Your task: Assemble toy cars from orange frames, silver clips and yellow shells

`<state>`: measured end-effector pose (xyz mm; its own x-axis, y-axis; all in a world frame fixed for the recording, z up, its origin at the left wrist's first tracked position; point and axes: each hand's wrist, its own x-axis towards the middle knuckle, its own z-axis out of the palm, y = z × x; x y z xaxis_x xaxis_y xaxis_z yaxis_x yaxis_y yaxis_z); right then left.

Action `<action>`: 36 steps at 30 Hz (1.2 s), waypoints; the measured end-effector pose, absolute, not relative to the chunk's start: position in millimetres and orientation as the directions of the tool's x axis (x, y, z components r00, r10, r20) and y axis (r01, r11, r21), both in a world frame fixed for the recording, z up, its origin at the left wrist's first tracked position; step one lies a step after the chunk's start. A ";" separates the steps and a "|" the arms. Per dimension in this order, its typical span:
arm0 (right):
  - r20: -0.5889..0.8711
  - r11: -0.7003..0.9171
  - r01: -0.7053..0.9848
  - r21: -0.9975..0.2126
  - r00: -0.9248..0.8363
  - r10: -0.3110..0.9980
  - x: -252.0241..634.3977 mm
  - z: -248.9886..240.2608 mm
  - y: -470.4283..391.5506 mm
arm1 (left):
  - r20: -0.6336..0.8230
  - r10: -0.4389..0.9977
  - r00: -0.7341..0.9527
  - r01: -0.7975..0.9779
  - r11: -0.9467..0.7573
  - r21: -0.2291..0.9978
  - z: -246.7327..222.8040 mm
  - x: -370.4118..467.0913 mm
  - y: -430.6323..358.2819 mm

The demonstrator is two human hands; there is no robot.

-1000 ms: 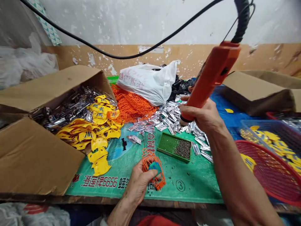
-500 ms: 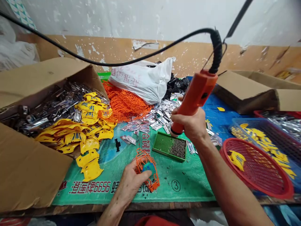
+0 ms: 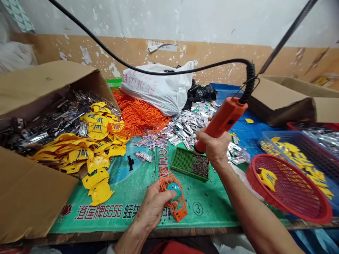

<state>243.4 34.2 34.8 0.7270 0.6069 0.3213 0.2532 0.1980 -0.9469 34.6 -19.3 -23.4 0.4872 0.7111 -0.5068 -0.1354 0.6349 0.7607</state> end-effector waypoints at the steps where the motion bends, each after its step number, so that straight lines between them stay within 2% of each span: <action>1: 0.319 0.192 0.255 -0.948 0.728 0.606 243.4 34.0 34.3 | -0.508 0.710 0.487 -0.139 0.638 0.758 -24.2 34.6 -19.2; 36: 0.347 0.198 0.288 -0.937 0.711 0.611 239.3 33.4 30.0 | -0.553 0.697 0.457 -0.192 0.684 0.704 -14.2 37.2 -17.2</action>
<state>239.3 30.0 33.4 0.7111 0.6113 0.3474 0.2876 0.1979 -0.9371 37.2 -17.2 -14.2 0.4573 0.6967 -0.5527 -0.1918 0.6842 0.7036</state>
